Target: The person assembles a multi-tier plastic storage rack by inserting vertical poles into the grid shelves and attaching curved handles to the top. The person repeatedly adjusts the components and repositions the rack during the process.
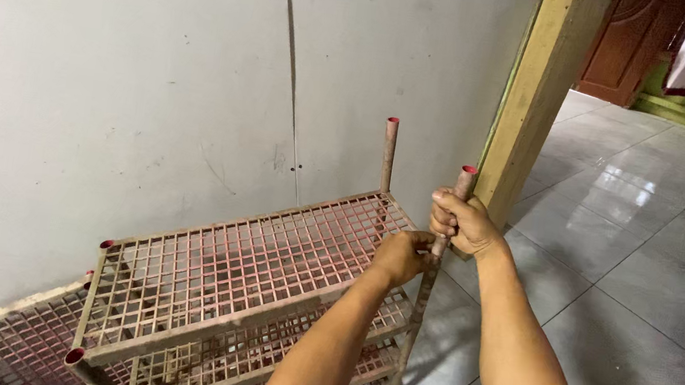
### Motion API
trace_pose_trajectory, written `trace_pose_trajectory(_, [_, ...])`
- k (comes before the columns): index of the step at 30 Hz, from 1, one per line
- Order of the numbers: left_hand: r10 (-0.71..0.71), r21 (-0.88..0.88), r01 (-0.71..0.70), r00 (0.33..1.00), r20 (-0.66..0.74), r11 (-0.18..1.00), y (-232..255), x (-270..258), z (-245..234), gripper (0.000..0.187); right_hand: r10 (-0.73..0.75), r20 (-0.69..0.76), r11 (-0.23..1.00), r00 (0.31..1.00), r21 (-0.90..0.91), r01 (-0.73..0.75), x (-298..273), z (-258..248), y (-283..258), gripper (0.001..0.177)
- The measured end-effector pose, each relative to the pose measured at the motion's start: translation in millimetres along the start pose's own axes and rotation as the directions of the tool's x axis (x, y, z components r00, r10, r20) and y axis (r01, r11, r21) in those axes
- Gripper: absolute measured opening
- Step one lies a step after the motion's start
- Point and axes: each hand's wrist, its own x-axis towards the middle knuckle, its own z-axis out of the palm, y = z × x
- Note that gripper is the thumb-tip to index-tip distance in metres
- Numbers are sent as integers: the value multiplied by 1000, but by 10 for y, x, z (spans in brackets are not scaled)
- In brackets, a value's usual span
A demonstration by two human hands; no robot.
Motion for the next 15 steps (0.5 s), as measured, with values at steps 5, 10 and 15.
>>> trace_pose_trajectory(5, [-48, 84, 45, 998, 33, 995, -5, 25, 25, 40, -436, -453, 800, 777, -591, 105, -77, 236, 300, 26])
trace_pose_trajectory(10, [-16, 104, 15, 1000, 5, 994, -42, 29, 25, 43, -766, -371, 435, 524, -901, -3, -178, 437, 689, 38])
trace_pose_trajectory(15, [-39, 123, 36, 999, 23, 992, -45, 42, 25, 42, -719, -484, 532, 499, -845, -53, -59, 445, 629, 44])
